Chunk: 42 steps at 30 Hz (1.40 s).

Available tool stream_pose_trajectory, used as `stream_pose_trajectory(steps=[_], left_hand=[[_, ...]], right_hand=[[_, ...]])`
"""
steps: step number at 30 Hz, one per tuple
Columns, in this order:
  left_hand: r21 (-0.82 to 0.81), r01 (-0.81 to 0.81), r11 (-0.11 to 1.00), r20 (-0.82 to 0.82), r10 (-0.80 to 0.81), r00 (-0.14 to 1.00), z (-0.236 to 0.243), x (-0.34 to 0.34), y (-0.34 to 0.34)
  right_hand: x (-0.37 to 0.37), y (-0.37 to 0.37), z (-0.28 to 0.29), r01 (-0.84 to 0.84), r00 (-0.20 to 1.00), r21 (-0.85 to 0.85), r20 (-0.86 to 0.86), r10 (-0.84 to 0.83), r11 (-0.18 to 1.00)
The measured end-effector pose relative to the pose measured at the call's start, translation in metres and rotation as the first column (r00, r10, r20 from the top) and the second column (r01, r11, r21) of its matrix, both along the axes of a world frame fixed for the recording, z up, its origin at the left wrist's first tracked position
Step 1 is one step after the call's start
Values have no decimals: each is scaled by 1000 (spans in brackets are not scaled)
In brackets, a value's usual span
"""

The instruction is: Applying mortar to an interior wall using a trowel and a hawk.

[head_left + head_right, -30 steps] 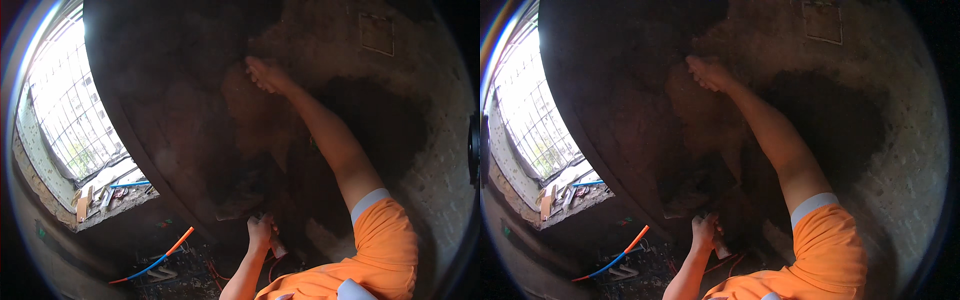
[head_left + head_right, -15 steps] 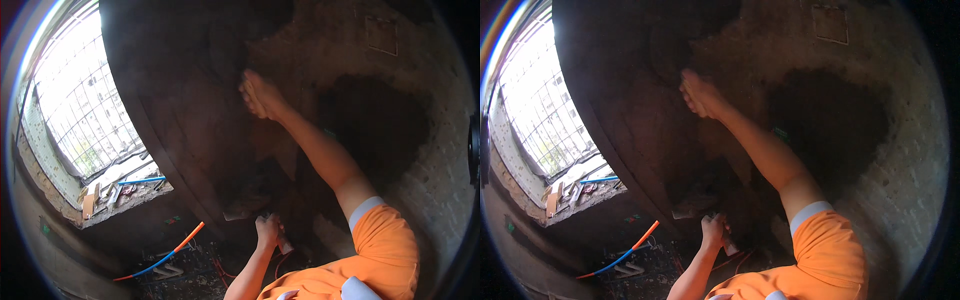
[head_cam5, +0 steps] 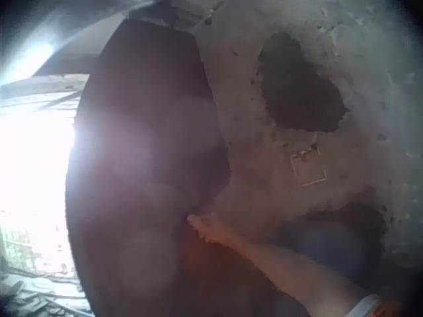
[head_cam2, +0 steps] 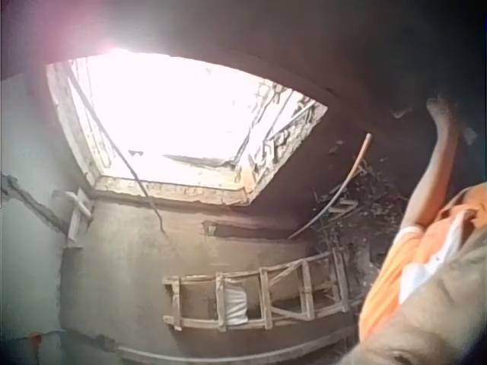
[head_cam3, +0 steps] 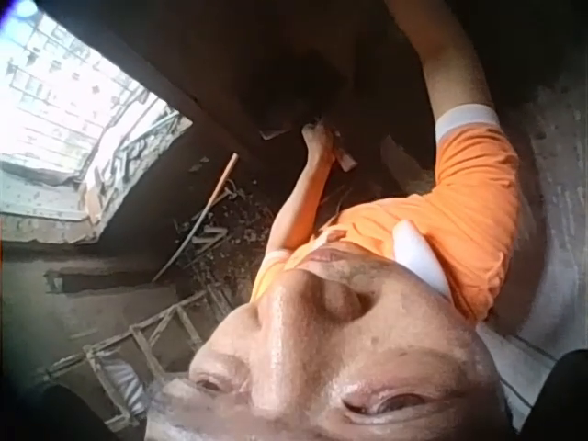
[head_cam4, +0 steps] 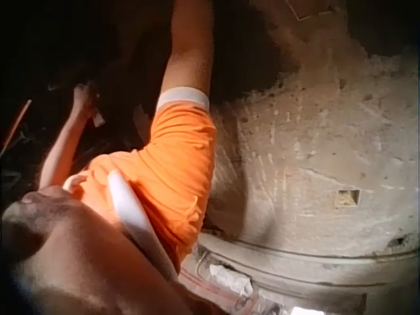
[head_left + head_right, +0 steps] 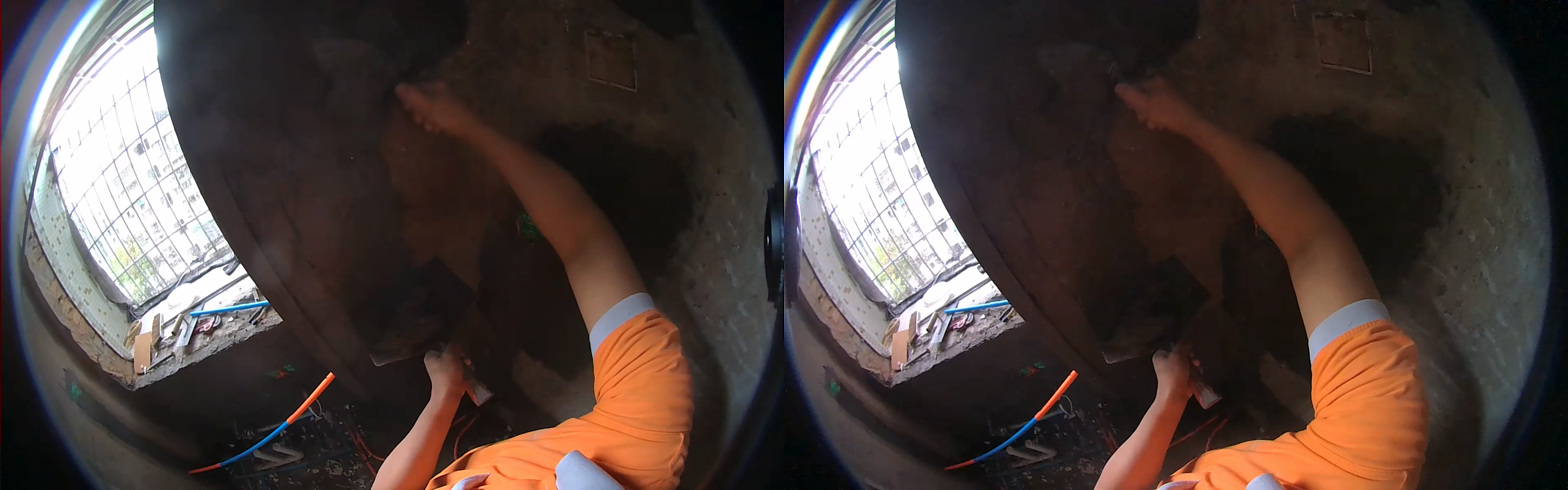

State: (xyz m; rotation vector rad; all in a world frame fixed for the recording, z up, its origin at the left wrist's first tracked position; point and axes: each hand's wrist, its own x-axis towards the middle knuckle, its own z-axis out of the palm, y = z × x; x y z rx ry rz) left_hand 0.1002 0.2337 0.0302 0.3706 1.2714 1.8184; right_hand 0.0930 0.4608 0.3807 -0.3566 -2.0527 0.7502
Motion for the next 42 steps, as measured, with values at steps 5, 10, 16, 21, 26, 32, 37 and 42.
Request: stream_pose_trajectory(steps=[5, 10, 16, 21, 26, 32, 37, 42], left_hand=[[-1, -9, 1000, 14, 9, 1000, -5, -2, 1], [-48, 10, 999, 71, -6, 997, 5, -4, -7], [-54, 0, 999, 79, 5, 997, -3, 0, 6], [-81, -20, 997, 39, 23, 999, 4, -1, 4], [-48, 26, 999, 7, -26, 1000, -3, -5, 3], [-50, 11, 999, -2, -11, 1000, -9, -2, 1], [-61, -9, 998, 49, 12, 999, -5, -2, -3], [-84, 36, 996, -14, -38, 999, -2, 1, -32]], right_hand=[[15, 15, 7, 146, 987, -60, -63, -149, 988], [-16, 1, -117, -334, 922, -533, -355, 153, 777], [-60, -48, -165, -557, 828, -654, -484, 284, 512], [-88, -91, -145, -432, 902, -531, -248, 354, 729], [-64, -28, -138, -180, 978, 10, -109, 180, 984], [3, -5, -87, -11, 983, -323, -179, -50, 946], [20, 1, -116, 203, 973, -302, -49, -227, 932], [58, -35, -190, 383, 921, 43, -89, -378, 923]])
